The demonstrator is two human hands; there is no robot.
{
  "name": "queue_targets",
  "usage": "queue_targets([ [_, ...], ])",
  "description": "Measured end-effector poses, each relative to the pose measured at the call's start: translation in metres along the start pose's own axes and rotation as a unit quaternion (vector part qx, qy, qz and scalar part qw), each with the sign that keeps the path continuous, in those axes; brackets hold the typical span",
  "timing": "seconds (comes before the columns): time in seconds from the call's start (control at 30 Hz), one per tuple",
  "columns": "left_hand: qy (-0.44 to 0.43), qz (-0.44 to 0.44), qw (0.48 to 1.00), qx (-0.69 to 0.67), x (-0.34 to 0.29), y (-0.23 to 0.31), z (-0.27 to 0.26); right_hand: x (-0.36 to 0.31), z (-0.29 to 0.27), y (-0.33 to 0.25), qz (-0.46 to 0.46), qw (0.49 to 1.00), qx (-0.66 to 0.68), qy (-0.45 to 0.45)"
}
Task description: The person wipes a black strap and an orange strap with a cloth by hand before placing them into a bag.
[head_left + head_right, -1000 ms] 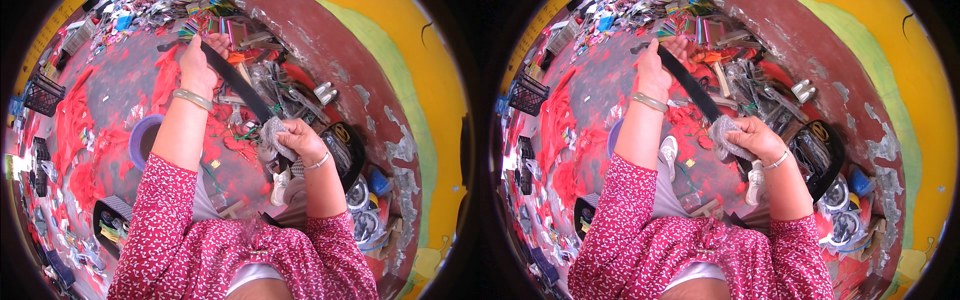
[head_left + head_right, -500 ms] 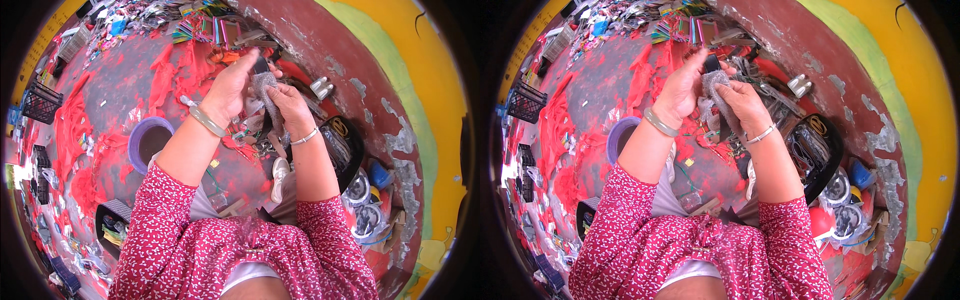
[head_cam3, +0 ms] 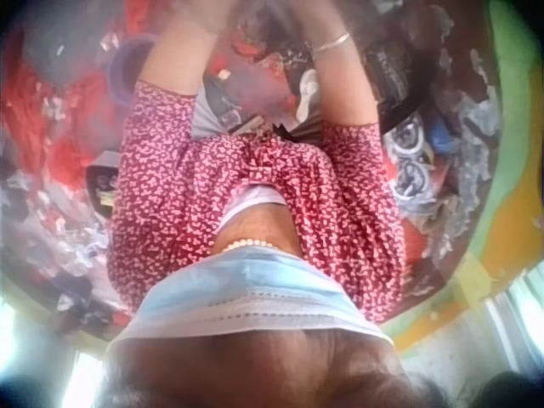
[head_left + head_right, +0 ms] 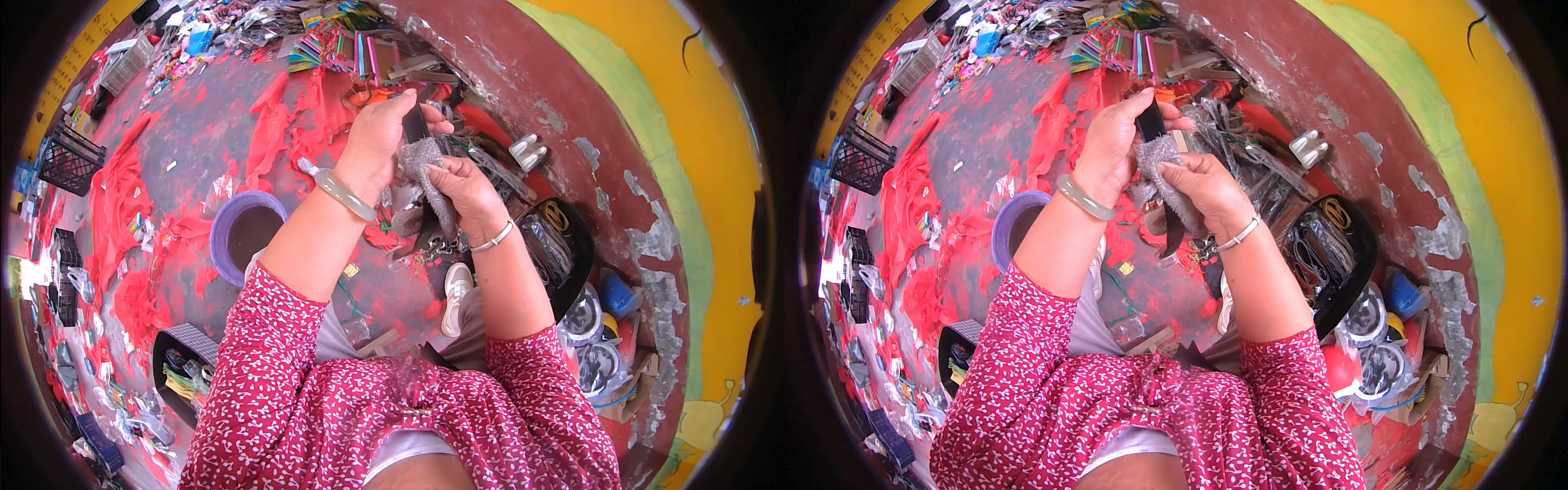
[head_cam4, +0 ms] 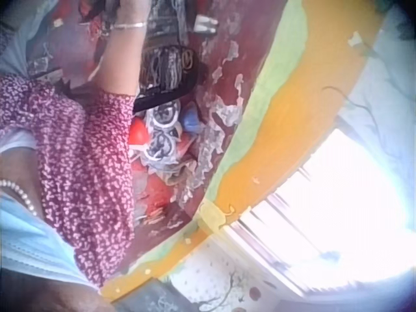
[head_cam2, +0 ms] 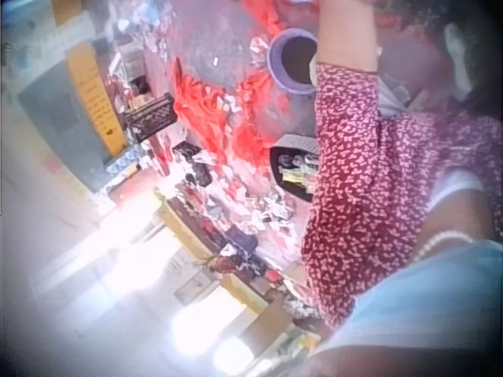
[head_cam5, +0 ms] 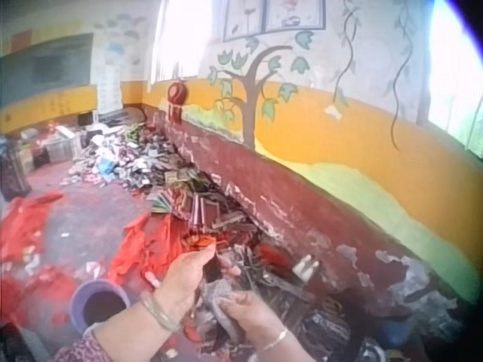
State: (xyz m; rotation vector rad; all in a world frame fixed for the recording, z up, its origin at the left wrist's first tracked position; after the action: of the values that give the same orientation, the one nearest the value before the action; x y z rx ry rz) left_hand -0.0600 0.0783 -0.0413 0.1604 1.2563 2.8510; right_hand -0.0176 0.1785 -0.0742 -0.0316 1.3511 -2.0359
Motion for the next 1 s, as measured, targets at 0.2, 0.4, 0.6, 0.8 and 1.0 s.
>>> queue_targets([
  [0.2,0.026,0.025,0.998,0.049,0.006,0.008,-0.012,-0.006,0.007,0.015,0.035,0.999,-0.033,-0.009],
  [0.4,0.143,0.080,0.986,0.016,0.028,0.035,-0.049,-0.022,0.011,0.043,0.094,0.988,-0.125,-0.006],
  [0.6,0.171,0.109,0.979,-0.019,0.037,0.053,-0.071,-0.041,0.009,0.044,0.093,0.968,-0.229,-0.039],
  [0.8,0.213,0.144,0.966,-0.013,0.049,0.063,-0.105,-0.057,0.016,0.038,0.030,0.932,-0.331,-0.147],
  [1.0,0.132,0.045,0.984,-0.110,0.053,0.037,-0.085,-0.047,0.006,0.005,-0.038,0.988,-0.131,-0.071],
])
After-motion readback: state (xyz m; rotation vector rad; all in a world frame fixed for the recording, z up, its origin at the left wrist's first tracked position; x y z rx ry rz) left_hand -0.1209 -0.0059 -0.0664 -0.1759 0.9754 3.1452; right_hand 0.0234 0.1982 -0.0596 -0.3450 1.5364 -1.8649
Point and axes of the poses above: each hand's wrist, its own x-axis towards the middle knuckle, its own z-axis out of the palm, y = z × x, the point moved 7 cm from there along x, towards the middle knuckle, and after that the axes turned 11 degrees about z, right-handed, at the moved point
